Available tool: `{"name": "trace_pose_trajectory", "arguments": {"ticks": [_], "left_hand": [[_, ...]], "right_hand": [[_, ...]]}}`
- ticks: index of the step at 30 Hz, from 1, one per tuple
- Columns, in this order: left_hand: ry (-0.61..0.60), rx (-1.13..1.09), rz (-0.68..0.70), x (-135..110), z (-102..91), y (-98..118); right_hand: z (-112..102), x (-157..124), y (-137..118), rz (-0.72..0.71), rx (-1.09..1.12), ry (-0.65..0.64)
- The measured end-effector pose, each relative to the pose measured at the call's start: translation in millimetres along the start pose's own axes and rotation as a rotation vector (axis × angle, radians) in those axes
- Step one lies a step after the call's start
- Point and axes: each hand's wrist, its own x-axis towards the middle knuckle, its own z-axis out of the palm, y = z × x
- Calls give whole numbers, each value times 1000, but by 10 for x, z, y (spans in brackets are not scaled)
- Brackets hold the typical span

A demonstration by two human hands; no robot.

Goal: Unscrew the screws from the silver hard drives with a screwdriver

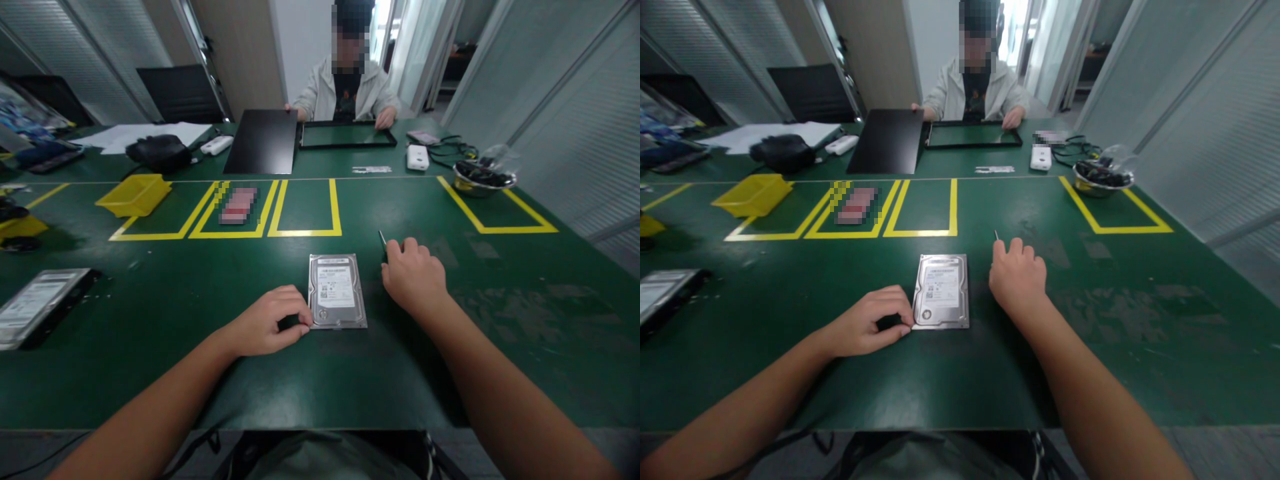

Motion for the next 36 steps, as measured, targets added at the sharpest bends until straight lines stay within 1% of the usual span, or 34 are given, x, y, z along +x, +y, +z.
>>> {"name": "trace_pose_trajectory", "arguments": {"ticks": [3,6,11,15,18,22,25,28,30,33,36], "left_hand": [[4,2,-9,-4,8,-8],[3,2,-24,-6,15,-22],[5,-2,-44,-18,19,-29],[5,-10,-52,-24,19,-30],[9,-14,-61,-19,23,-31],[13,-17,-59,-11,30,-29],[13,-17,-59,-10,32,-29],[7,-19,-62,-15,30,-34],[4,-19,-66,-21,30,-42],[6,-18,-70,-26,32,-56],[2,-28,-68,-24,37,-61]], "right_hand": [[13,22,-1,54,3,-149],[26,30,-13,65,18,-230],[20,26,-36,56,47,-291],[-19,34,-40,57,65,-275],[-78,40,-33,63,70,-216],[-157,47,5,83,132,-50],[-171,67,60,74,277,81],[-176,97,109,14,471,238],[-217,112,115,-15,593,330],[-373,118,77,-33,780,418],[-623,112,12,-106,949,479]]}}
